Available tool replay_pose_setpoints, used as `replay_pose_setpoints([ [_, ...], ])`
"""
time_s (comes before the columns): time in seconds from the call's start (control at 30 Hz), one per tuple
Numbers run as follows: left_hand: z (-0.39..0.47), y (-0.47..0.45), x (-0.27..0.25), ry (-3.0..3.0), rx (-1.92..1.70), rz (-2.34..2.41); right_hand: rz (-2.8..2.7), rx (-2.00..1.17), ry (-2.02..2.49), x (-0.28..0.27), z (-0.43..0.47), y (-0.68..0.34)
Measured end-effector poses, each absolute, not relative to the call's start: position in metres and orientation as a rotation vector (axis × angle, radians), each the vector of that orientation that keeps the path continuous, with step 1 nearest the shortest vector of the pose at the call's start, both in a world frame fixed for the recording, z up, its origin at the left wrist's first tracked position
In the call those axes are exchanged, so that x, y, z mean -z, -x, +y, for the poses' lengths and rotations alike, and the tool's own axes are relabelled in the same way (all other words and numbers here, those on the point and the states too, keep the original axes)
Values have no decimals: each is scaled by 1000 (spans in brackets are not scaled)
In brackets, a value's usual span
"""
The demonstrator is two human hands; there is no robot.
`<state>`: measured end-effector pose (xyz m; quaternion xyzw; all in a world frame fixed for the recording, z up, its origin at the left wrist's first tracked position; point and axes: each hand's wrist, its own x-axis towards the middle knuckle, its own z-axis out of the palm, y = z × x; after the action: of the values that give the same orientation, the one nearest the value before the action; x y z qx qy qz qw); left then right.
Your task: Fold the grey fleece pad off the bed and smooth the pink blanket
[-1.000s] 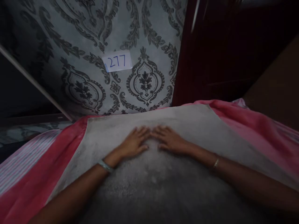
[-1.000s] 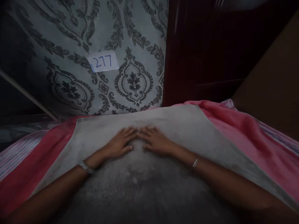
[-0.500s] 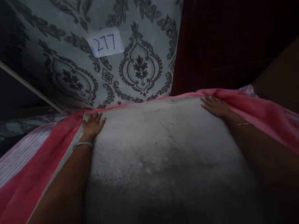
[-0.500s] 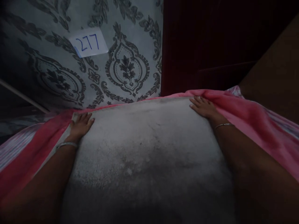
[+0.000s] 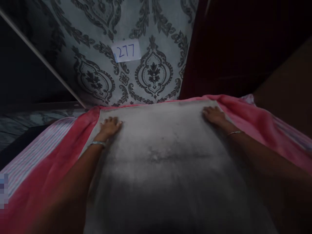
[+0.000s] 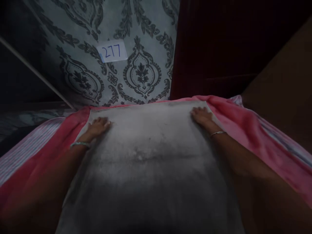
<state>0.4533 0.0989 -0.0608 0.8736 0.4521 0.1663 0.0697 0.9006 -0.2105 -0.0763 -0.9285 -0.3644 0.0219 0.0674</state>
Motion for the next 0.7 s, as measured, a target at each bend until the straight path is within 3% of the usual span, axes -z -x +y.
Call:
replay_pose_setpoints([
  [0.13,-8,-458,78,-2866,-158,823,-1649,22,2442,102,-237,-759],
  [0.23,-89,-449,101,-2962,-126,402,-1977,-50,2120,125,-264,-660],
  [0.3,-123,-440,111,-2993,-160,361,-2007,-44,2084,132,-278,-628],
  [0.5,-120,-391,104,-2996,-114,851,-1497,-57,2626,110,-342,-682],
  [0.7,-68,-259,96,-2802,-61,1443,-848,-27,2924,108,-464,-748],
])
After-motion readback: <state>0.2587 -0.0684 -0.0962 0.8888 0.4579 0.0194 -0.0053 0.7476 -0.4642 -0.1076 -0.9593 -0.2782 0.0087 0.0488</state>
